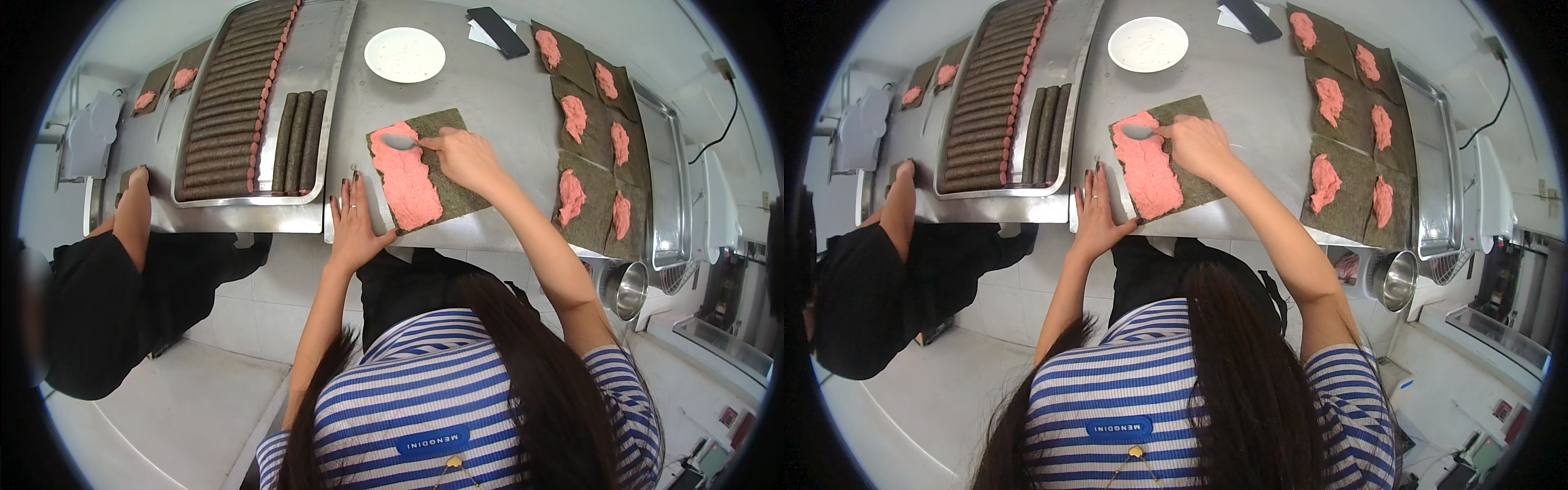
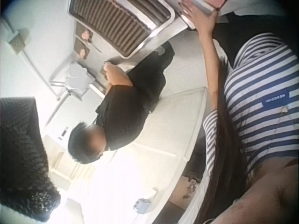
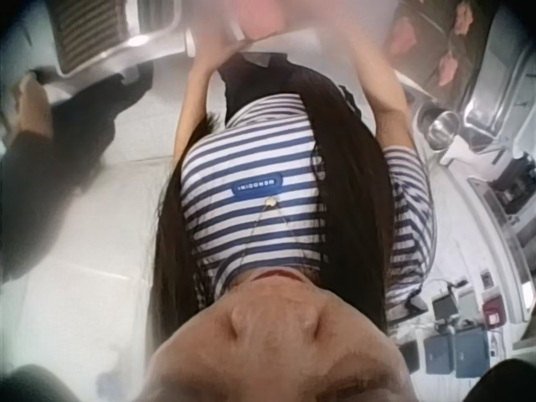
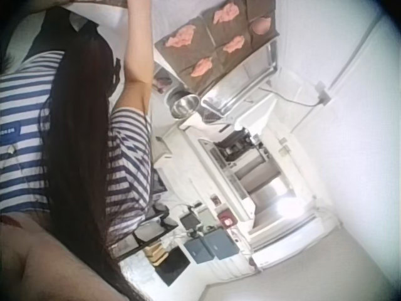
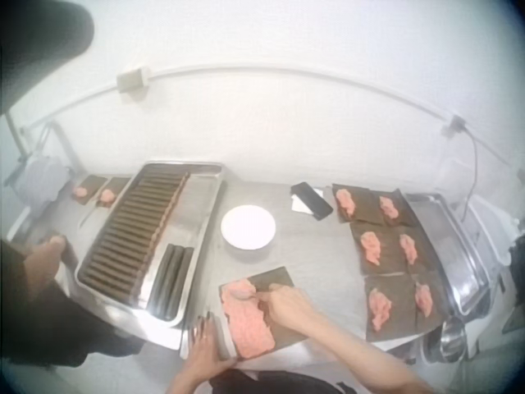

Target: The person spreads a pink filling onto sheets of nori using a spoon, then rolls the nori into cylindrical sushi rolls. The person places the completed rolls onto a metal tray and repeats the process with additional nori sheets.

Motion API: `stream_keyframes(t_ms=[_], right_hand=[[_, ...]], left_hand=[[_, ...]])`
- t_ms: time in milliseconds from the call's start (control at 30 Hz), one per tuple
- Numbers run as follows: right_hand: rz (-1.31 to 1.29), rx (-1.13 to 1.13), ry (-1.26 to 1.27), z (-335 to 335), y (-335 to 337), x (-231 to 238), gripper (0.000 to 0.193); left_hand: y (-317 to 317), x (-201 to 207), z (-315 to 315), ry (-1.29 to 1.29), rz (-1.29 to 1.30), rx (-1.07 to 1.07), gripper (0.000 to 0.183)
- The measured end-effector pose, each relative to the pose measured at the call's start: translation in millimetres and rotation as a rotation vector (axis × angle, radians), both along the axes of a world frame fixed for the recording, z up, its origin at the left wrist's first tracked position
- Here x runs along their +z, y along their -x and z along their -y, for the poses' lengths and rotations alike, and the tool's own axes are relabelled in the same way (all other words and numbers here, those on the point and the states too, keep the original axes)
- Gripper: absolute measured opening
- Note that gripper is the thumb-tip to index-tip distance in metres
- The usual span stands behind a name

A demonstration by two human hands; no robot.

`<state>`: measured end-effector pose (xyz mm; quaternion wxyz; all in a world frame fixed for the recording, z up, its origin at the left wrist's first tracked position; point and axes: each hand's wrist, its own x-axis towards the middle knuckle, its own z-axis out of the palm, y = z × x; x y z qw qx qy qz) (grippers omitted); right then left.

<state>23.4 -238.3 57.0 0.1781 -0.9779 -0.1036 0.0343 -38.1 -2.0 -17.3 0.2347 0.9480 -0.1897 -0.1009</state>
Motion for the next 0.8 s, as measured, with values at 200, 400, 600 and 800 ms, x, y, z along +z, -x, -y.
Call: stream_keyframes(t_ms=[200, 400, 600, 800], right_hand=[[-0.022, 0.116, 0.11, -8, 31, -17, 0.04], [0.018, 0.188, 0.109, -9, 94, -15, 0.036], [-0.148, 0.188, 0.099, -17, 119, -6, 0.034], [-0.3, 0.117, 0.008, -10, 120, 6, 0.04]], left_hand=[[1, -2, -1, 0.005, 0.01, 0.003, 0.115], [2, -3, -2, 0.005, 0.014, 0.005, 0.114], [2, -2, -4, 0.036, 0.015, -0.008, 0.113], [2, -2, -3, 0.045, 0.007, -0.005, 0.113]])
